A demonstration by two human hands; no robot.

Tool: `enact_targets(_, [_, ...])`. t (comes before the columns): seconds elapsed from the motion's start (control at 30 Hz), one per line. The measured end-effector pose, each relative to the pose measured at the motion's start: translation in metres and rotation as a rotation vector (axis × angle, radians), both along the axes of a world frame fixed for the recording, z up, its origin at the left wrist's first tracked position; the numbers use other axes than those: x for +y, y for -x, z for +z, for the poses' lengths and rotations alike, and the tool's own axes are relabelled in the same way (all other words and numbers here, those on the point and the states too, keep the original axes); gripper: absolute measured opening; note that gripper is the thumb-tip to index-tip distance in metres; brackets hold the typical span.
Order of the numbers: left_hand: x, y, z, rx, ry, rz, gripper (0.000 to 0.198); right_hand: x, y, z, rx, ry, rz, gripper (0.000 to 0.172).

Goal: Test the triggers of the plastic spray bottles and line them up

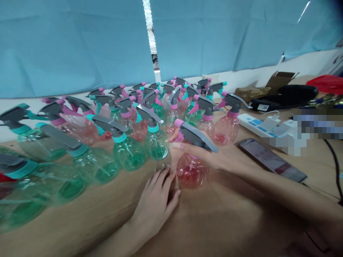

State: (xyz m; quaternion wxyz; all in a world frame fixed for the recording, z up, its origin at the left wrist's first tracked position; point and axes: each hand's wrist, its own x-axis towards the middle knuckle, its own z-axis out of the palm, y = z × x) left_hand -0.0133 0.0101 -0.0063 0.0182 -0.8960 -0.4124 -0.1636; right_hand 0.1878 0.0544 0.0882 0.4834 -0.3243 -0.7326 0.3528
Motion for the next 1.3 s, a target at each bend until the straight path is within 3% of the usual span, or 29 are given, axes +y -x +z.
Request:
enact_targets(0.1, [0.000,0.000,0.000,0.007,0.005,0.005,0.036,-0.001,0.001,-0.002,0.023,0.043,-0.011,0.010])
enact_targets(0.63, [0.000,-0.001,0.000,0.032,0.007,0.002,0.038,0.004,0.001,-0.015,0.081,0.007,0.054,0.018])
enact_targets(0.9, [0.001,0.000,-0.001,0.022,0.002,-0.003,0.038,0.001,0.002,-0.008,0.093,0.030,0.051,0.011])
enact_targets(1.3, [0.000,-0.001,-0.001,0.033,0.018,-0.004,0.039,0.006,0.001,-0.016,0.085,-0.010,0.060,0.012])
